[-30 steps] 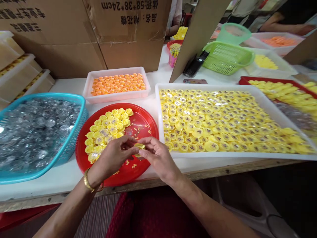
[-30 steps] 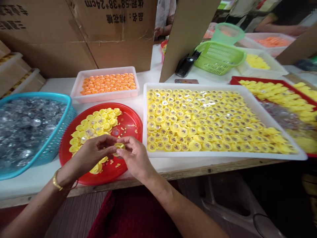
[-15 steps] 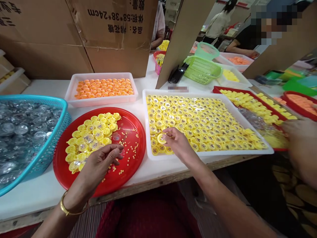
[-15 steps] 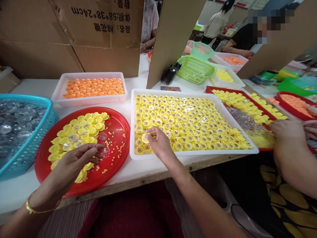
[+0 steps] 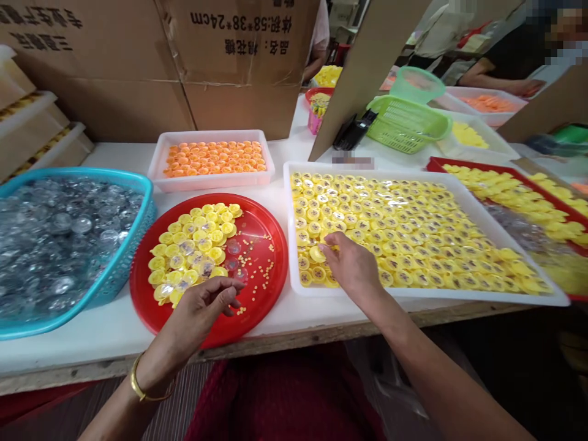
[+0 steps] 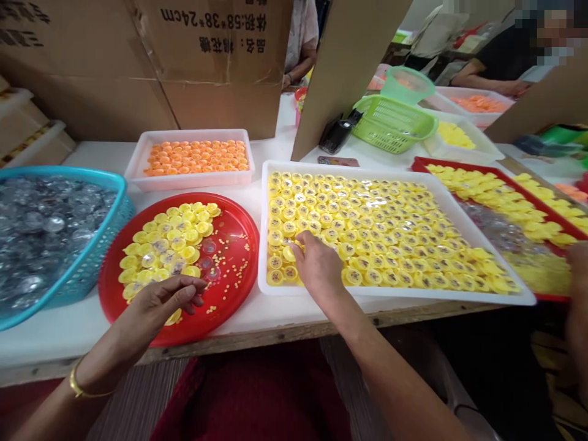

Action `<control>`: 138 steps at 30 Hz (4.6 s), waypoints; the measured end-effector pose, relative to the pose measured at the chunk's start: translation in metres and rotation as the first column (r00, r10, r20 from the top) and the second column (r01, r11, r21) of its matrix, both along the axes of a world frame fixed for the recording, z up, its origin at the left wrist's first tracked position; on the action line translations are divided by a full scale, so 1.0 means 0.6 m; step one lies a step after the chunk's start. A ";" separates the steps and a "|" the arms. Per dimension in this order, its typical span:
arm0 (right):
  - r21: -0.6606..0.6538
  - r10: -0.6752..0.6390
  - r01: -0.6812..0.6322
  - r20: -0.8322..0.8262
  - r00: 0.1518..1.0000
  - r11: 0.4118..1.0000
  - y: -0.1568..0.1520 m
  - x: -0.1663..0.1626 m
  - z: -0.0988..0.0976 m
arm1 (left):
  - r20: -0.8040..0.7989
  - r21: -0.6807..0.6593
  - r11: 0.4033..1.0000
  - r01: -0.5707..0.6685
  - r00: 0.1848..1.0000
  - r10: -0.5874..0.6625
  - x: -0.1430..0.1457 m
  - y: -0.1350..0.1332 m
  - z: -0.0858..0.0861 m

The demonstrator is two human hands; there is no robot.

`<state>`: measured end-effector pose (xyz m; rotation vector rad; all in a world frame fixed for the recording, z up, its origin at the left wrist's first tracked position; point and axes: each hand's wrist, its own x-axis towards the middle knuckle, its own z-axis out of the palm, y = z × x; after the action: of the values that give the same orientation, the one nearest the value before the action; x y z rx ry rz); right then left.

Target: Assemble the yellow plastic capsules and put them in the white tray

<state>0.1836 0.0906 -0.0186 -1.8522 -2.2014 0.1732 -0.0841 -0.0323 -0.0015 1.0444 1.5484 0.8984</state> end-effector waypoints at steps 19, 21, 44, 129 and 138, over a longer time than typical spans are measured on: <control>0.261 0.477 -0.407 -0.336 0.812 0.876 -0.088 -0.100 0.013 | -0.878 -0.121 0.979 0.162 0.442 -0.182 -0.050 -0.089 -0.022; 0.073 0.591 -0.613 -0.374 0.714 0.787 -0.116 -0.146 -0.002 | -0.900 -0.105 0.983 0.153 0.406 -0.159 -0.041 -0.081 -0.024; -0.282 0.530 -0.504 0.020 0.848 0.816 -0.145 -0.255 -0.035 | -0.866 0.160 0.982 0.100 0.492 0.091 -0.039 -0.061 -0.053; 0.057 0.276 -0.607 -0.921 0.274 0.793 -0.098 -0.192 -0.016 | 0.779 0.075 0.906 -0.417 0.591 0.207 -0.031 -0.024 -0.023; -0.071 0.054 -0.614 -0.982 0.182 0.786 -0.098 -0.187 -0.021 | 0.583 0.219 0.883 -0.416 0.781 0.223 -0.024 -0.011 -0.035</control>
<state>0.0711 0.0318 -0.0313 -0.7350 -1.5507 1.6094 -0.0986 -0.0392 -0.0226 0.6565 1.1138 1.5991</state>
